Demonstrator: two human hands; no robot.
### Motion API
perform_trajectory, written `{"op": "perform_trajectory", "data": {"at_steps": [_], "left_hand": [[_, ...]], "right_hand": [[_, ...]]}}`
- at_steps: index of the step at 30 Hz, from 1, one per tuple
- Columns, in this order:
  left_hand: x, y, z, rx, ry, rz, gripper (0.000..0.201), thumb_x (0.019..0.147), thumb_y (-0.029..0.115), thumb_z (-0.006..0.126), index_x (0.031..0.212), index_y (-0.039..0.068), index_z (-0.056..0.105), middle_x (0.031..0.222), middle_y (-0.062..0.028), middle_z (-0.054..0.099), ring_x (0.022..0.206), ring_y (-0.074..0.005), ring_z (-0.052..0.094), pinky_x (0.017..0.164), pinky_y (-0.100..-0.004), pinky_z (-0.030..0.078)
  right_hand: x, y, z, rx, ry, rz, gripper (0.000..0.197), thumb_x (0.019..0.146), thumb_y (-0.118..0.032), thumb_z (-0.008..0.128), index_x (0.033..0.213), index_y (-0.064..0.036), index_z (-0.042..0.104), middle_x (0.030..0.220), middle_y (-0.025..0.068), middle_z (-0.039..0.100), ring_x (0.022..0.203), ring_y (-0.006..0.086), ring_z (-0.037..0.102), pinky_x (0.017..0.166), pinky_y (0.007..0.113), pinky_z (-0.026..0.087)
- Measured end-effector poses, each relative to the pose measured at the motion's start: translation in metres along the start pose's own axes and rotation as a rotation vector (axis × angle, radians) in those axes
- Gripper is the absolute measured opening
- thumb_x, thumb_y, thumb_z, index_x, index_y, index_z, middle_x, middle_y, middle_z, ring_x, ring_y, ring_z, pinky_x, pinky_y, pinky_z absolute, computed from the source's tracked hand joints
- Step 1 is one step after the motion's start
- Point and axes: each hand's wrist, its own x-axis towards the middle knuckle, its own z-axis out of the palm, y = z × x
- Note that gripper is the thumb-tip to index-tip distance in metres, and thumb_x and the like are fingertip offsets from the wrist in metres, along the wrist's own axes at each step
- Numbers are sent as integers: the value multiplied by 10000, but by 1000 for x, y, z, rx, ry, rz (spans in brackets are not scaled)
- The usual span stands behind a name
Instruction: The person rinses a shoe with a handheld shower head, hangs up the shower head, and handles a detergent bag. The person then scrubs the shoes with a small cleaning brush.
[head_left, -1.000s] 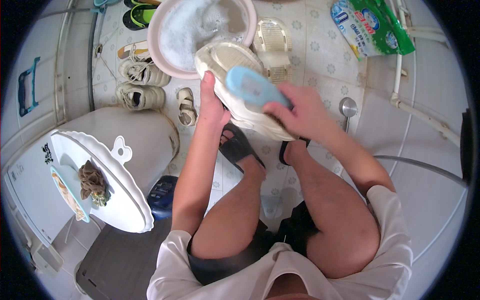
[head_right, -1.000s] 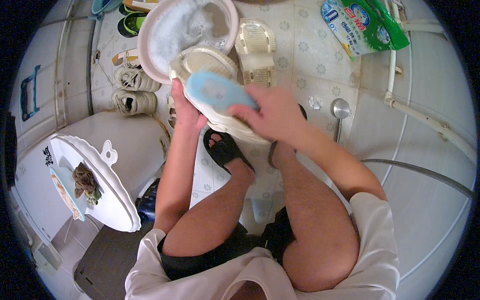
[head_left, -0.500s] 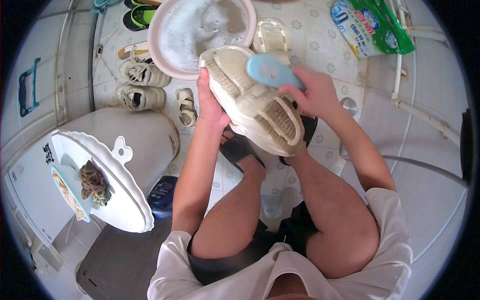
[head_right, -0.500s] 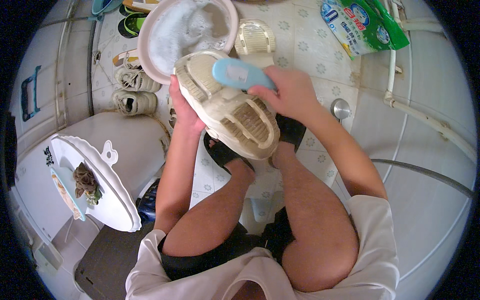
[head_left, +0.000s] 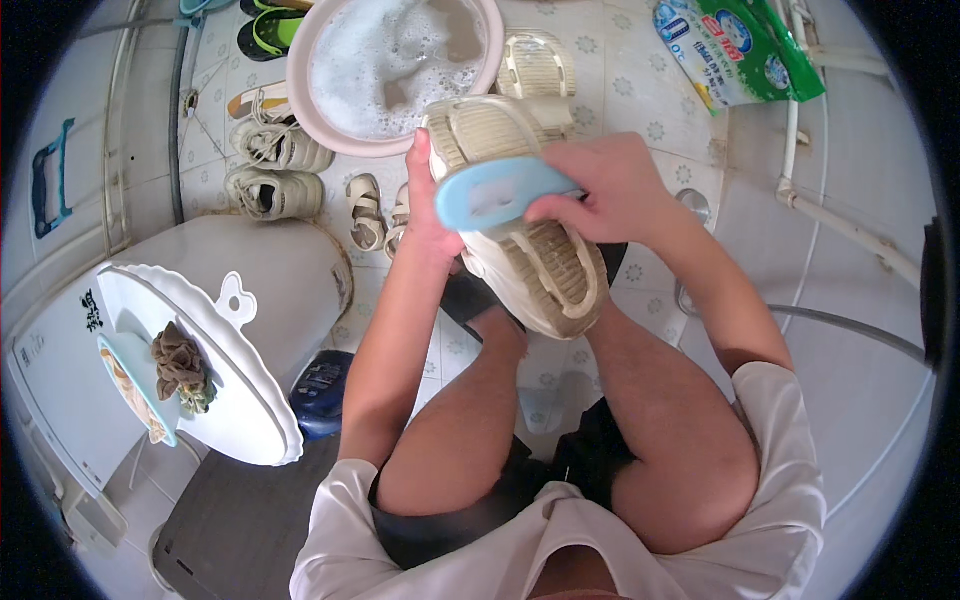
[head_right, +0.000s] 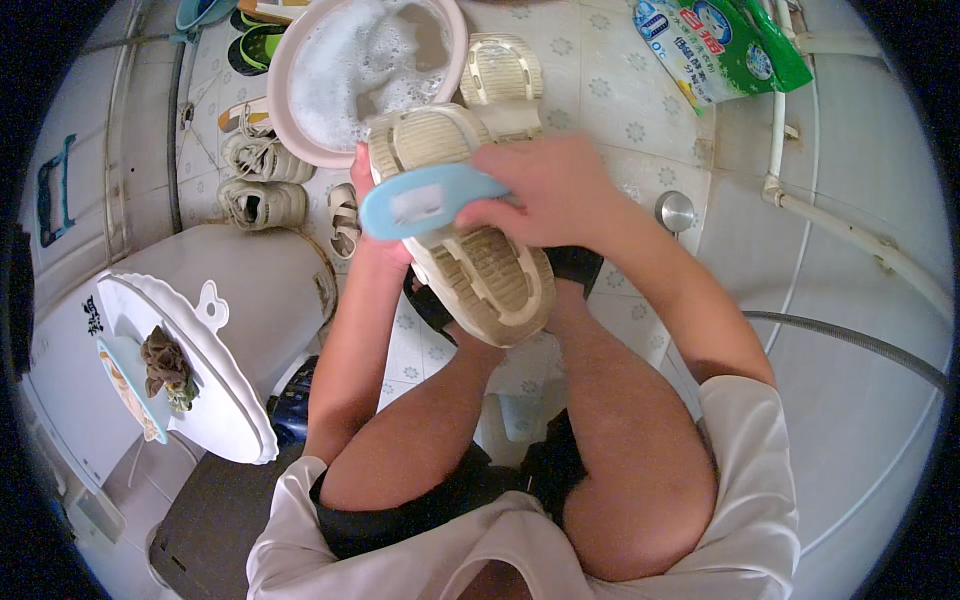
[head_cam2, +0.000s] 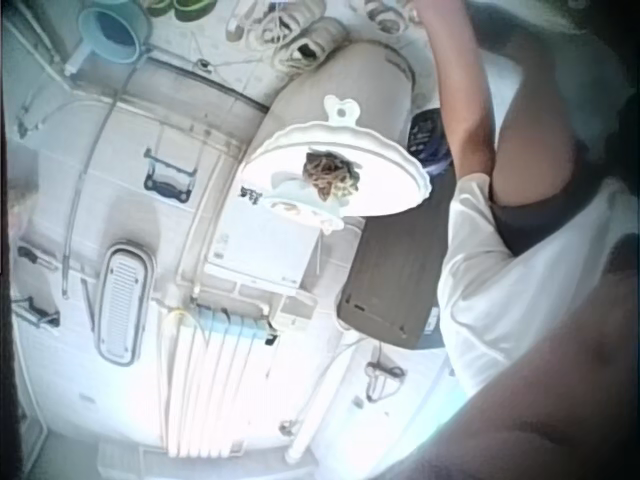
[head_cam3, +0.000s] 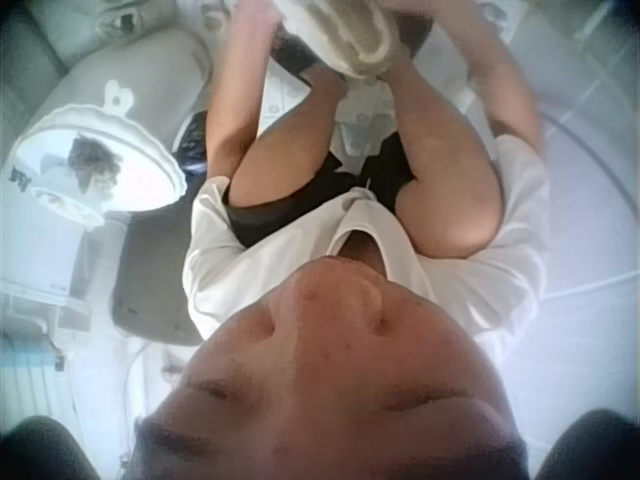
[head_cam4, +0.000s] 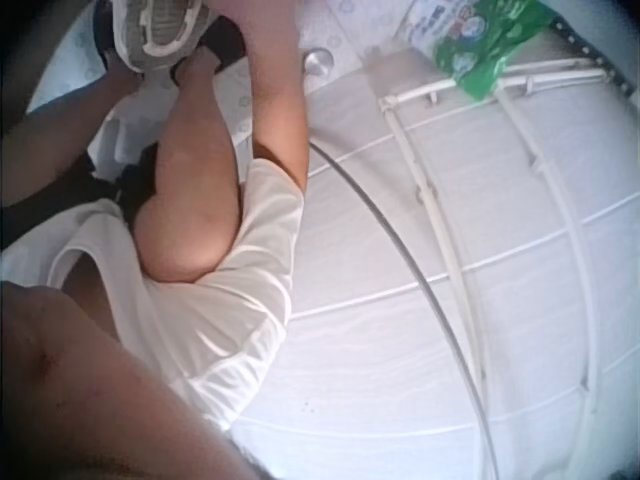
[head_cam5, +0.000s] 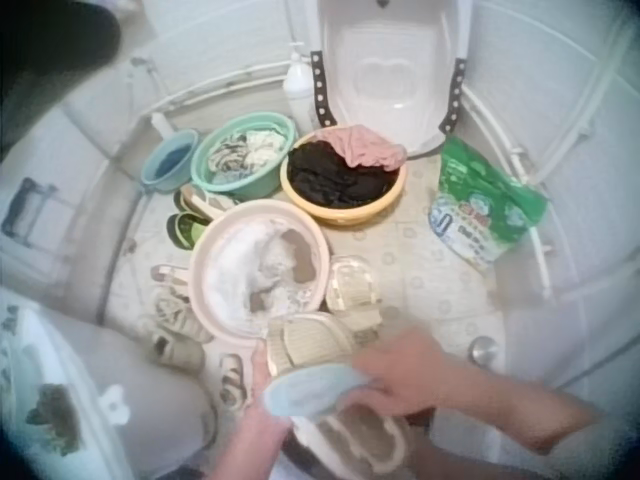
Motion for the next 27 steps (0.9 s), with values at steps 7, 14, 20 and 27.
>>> {"op": "perform_trajectory", "data": {"at_steps": [7, 14, 20, 27], "left_hand": [[4, 14, -5, 119, -80, 176, 896, 858, 770, 443, 1423, 75, 467, 1377, -189, 535, 1223, -354, 547, 1030, -502, 456], [0, 10, -8, 31, -90, 51, 867, 878, 723, 485, 1425, 51, 455, 1374, -186, 541, 1215, -342, 564, 1031, -492, 465], [1, -6, -7, 73, 15, -42, 875, 888, 710, 471, 1405, 5, 459, 1348, -216, 559, 1211, -359, 569, 1050, -481, 458], [2, 12, -4, 133, -54, 120, 874, 889, 736, 413, 1414, 39, 459, 1358, -209, 544, 1231, -383, 543, 1043, -516, 450]], "right_hand": [[-6, 37, -7, -27, -50, 62, 432, 789, -524, 733, 890, -112, 653, 624, 89, 594, 563, 322, 612, 521, 389, 461], [10, 17, -2, -89, -36, 17, 442, 801, -564, 698, 883, -133, 648, 611, 80, 597, 575, 334, 621, 524, 417, 463], [15, 2, -3, -30, -18, -10, 391, 739, -438, 809, 862, -95, 668, 601, 90, 589, 541, 291, 600, 508, 352, 451], [-1, 35, -2, -70, -22, 54, 374, 752, -428, 804, 874, -100, 671, 595, 88, 586, 542, 295, 604, 504, 354, 448]]}}
